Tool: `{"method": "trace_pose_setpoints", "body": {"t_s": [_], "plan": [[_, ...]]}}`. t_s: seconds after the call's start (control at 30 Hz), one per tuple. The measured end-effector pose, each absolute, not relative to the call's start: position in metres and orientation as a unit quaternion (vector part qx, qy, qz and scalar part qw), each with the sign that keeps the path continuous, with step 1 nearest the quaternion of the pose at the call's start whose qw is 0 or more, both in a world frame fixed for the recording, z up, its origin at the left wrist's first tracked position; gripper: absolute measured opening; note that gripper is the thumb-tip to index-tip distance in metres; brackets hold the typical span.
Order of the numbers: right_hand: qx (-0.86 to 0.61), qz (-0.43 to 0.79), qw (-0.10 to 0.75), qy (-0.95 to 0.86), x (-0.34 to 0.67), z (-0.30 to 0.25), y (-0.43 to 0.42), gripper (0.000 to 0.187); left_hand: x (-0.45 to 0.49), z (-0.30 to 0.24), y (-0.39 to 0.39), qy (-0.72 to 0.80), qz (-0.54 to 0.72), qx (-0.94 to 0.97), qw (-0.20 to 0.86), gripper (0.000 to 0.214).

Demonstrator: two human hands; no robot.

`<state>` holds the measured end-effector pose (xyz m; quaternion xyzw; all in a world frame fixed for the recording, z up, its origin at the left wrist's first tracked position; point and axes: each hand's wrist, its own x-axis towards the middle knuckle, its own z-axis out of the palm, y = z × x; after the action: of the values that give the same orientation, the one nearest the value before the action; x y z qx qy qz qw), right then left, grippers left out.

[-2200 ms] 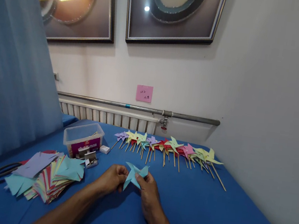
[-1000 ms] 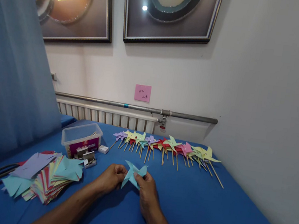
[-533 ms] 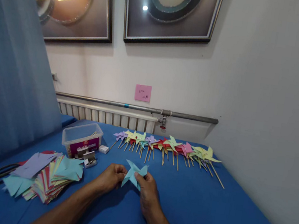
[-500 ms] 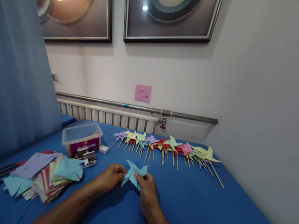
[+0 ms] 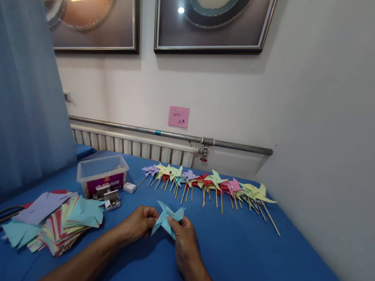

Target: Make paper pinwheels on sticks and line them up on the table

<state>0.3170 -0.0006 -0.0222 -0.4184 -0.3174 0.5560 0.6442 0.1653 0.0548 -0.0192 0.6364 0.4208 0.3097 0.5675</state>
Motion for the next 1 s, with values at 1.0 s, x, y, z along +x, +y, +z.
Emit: {"method": "trace_pose_setpoints", "body": {"t_s": [1.0], "plan": [[-0.419, 0.554, 0.643, -0.322, 0.3169, -0.0258, 0.0009, 0.035, 0.1634, -0.0165, 0.0549, 0.428, 0.310, 0.640, 0.558, 0.009]]}}
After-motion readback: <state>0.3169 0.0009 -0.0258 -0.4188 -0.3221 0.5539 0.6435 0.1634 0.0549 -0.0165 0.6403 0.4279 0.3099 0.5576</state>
